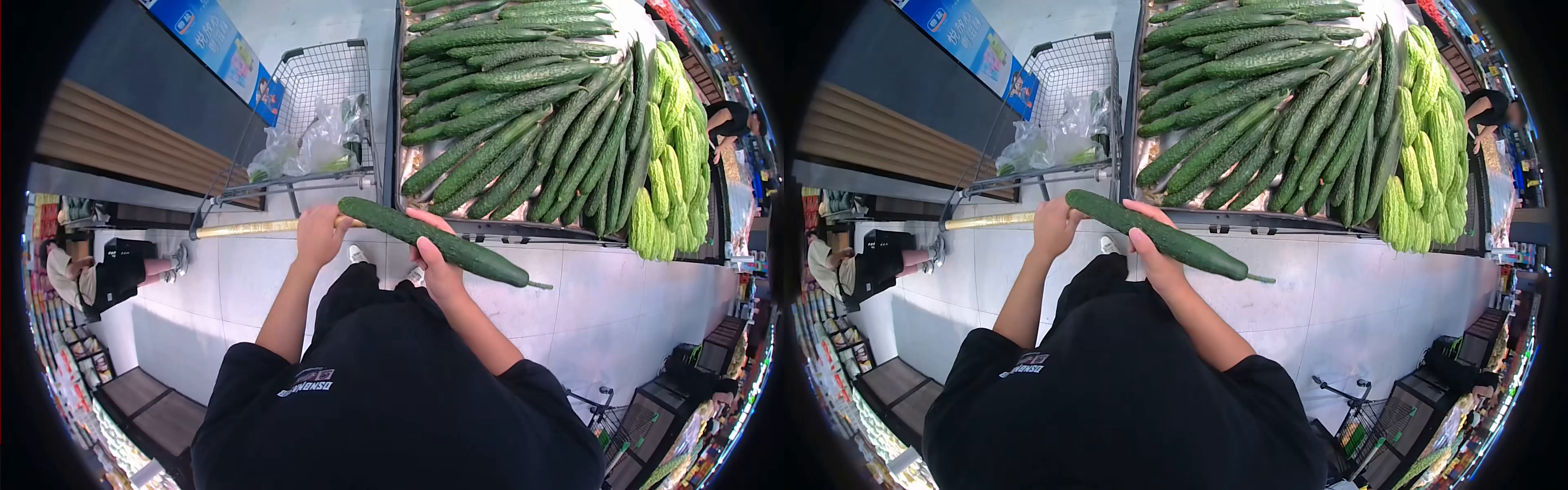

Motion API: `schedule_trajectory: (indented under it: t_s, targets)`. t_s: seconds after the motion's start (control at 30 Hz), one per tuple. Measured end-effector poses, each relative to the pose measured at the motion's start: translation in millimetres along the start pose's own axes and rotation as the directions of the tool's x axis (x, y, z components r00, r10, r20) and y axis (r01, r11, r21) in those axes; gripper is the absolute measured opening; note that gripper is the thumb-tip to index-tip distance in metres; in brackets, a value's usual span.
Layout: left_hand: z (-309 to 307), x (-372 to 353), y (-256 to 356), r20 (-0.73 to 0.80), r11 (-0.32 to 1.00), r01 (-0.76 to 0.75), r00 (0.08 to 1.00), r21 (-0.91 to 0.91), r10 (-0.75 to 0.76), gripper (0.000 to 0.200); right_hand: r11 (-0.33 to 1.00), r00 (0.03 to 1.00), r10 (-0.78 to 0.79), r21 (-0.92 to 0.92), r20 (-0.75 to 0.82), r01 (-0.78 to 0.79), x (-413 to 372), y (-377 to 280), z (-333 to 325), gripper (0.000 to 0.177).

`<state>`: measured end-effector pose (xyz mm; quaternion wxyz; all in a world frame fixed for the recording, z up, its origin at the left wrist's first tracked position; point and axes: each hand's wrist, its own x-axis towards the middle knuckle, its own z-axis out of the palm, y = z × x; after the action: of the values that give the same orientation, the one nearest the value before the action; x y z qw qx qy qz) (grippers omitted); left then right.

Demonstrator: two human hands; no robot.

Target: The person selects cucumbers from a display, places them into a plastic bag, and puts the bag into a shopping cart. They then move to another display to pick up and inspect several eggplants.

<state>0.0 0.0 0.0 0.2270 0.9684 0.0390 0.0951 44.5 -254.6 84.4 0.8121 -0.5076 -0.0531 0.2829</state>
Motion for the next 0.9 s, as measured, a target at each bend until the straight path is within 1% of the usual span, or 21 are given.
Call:
schedule_trajectory:
  t_s: [0.07,0.1,0.13,0.17,0.2,0.23,0.3,0.33,0.37,0.43,0.47,0.5,0.53,0.57,0.6,0.63,0.67,0.73,0.77,0.83,0.9]
  targets:
    - [-10,5,6,0.086,0.999,0.047,0.995,0.011,-0.047,0.025,0.994,0.999,-0.037,-0.104,-0.032,0.033,9,5,3,0.055]
    - [3,-32,31,0.156,0.990,0.100,0.984,-0.097,-0.084,0.025,0.983,0.993,0.054,-0.170,-0.105,-0.072,-22,-6,5,0.055]
    - [-2,-26,21,0.170,0.994,0.065,0.984,-0.088,-0.050,0.025,0.909,0.978,-0.206,-0.378,-0.043,0.175,-6,-1,11,0.051]
    - [-8,-21,10,0.187,0.996,0.034,0.982,-0.079,-0.018,0.026,0.737,0.898,-0.434,-0.547,0.065,0.396,10,4,19,0.047]
    - [-22,-16,4,0.223,0.998,0.017,0.975,-0.064,-0.002,0.025,0.719,0.896,-0.437,-0.566,0.083,0.403,23,9,30,0.048]
    - [-27,-16,0,0.227,0.997,0.019,0.974,-0.069,-0.003,0.025,0.719,0.898,-0.433,-0.570,0.081,0.398,31,14,37,0.048]
    - [-38,-17,-13,0.287,0.953,-0.014,0.952,-0.301,0.105,0.026,0.760,0.939,-0.344,-0.588,0.000,0.279,46,26,55,0.048]
    - [-52,-11,-21,0.307,0.922,-0.035,0.937,-0.386,0.164,0.025,0.768,0.941,-0.336,-0.588,-0.032,0.254,55,34,64,0.049]
    - [-66,-4,-37,0.314,0.919,-0.026,0.935,-0.394,0.162,0.025,0.769,0.945,-0.326,-0.592,-0.039,0.242,65,45,73,0.049]
    - [-91,12,-80,0.271,0.903,-0.067,0.942,-0.424,0.197,0.021,0.795,0.935,-0.314,-0.584,-0.164,0.164,83,66,88,0.049]
    - [-100,24,-105,0.220,0.897,-0.012,0.968,-0.442,0.121,0.018,0.776,0.935,-0.297,-0.619,-0.194,0.118,89,74,95,0.048]
    - [-101,38,-139,0.223,0.891,0.073,0.974,-0.448,0.033,0.016,0.773,0.937,-0.287,-0.625,-0.199,0.104,95,82,100,0.048]
    - [-107,61,-167,0.248,0.894,0.126,0.969,-0.429,-0.017,0.014,0.748,0.931,-0.294,-0.659,-0.216,0.083,99,90,104,0.049]
    - [-107,86,-194,0.272,0.925,0.154,0.961,-0.346,-0.058,0.017,0.722,0.925,-0.300,-0.689,-0.233,0.060,102,98,108,0.049]
    - [-101,109,-219,0.364,0.952,0.211,0.924,-0.222,-0.119,0.023,0.704,0.911,-0.310,-0.709,-0.273,0.027,103,104,114,0.049]
    - [-86,133,-244,0.416,0.971,0.204,0.900,-0.127,-0.135,0.026,0.704,0.912,-0.297,-0.710,-0.281,0.011,104,110,115,0.049]
    - [-64,156,-269,0.464,0.982,0.188,0.873,-0.031,-0.152,0.028,0.651,0.907,-0.336,-0.758,-0.254,0.029,103,115,112,0.050]
    - [-6,192,-308,0.463,0.986,0.154,0.880,-0.063,-0.107,0.030,0.566,0.877,-0.433,-0.820,-0.208,0.086,109,123,110,0.050]
    - [37,207,-334,0.477,0.985,0.150,0.874,-0.083,-0.093,0.031,0.568,0.880,-0.422,-0.820,-0.219,0.069,110,123,109,0.050]
    - [120,218,-378,0.505,0.986,0.139,0.860,-0.097,-0.072,0.033,0.497,0.930,-0.348,-0.865,-0.119,0.075,107,118,106,0.050]
    - [187,230,-402,0.671,0.992,0.126,0.735,0.003,-0.096,0.039,0.506,0.921,-0.361,-0.860,-0.148,0.060,107,121,105,0.050]
